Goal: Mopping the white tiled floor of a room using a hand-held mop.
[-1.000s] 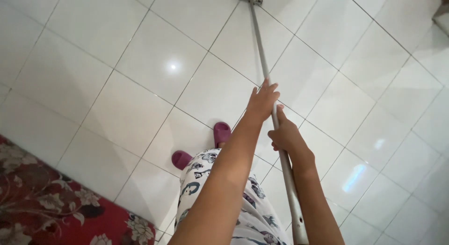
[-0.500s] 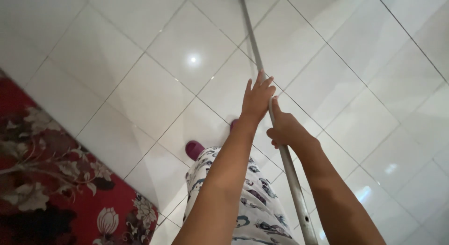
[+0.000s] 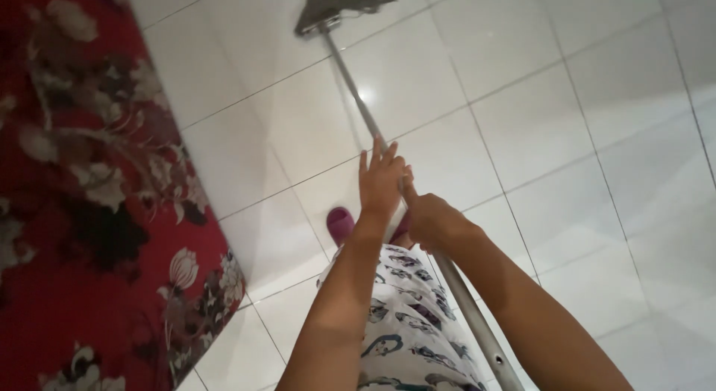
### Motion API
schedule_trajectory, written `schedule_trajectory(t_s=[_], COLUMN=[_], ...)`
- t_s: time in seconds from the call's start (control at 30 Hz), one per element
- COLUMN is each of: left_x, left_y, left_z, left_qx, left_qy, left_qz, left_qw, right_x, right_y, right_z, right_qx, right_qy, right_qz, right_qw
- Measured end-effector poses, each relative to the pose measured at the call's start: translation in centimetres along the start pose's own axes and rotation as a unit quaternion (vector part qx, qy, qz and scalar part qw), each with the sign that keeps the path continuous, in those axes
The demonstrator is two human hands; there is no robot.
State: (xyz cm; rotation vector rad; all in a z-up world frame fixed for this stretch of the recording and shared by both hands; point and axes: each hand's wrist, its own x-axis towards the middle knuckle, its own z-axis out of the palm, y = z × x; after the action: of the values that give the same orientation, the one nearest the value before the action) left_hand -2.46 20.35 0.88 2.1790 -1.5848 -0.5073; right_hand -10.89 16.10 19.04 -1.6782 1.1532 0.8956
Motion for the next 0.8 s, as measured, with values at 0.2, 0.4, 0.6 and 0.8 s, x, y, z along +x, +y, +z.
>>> schedule_trajectory(t_s=[0.2,0.4,0.6,0.8], left_x=[-5.7,-10.8,-13.0,-13.9], left_y=[-8.0,-13.6,-16.1,-14.6], left_z=[-2.4,-2.6,-3.7,-4.1], left_qx=[-0.019,-0.023,-0.084,-0.188], left_qy=[0.127,0.176,0.200,0.178], left_qz=[-0.084,-0.198,-0.177,-0.181], left_qw=[0.988,0.964,0.960,0.949], right_x=[4.3,6.4,10.3,12.2], right_y=[-5.3,-9.3,-10.5,-8.0], right_z=[5.1,9.5,14.2,16.9], right_qx=[-0.232,-0.221,-0.122,-0.044], right_qy=[-0.007,-0.060,0.007,0.012], right_qz=[-0.107,-0.177,-0.193,-0.201], right_qw=[0.967,0.957,0.974,0.978])
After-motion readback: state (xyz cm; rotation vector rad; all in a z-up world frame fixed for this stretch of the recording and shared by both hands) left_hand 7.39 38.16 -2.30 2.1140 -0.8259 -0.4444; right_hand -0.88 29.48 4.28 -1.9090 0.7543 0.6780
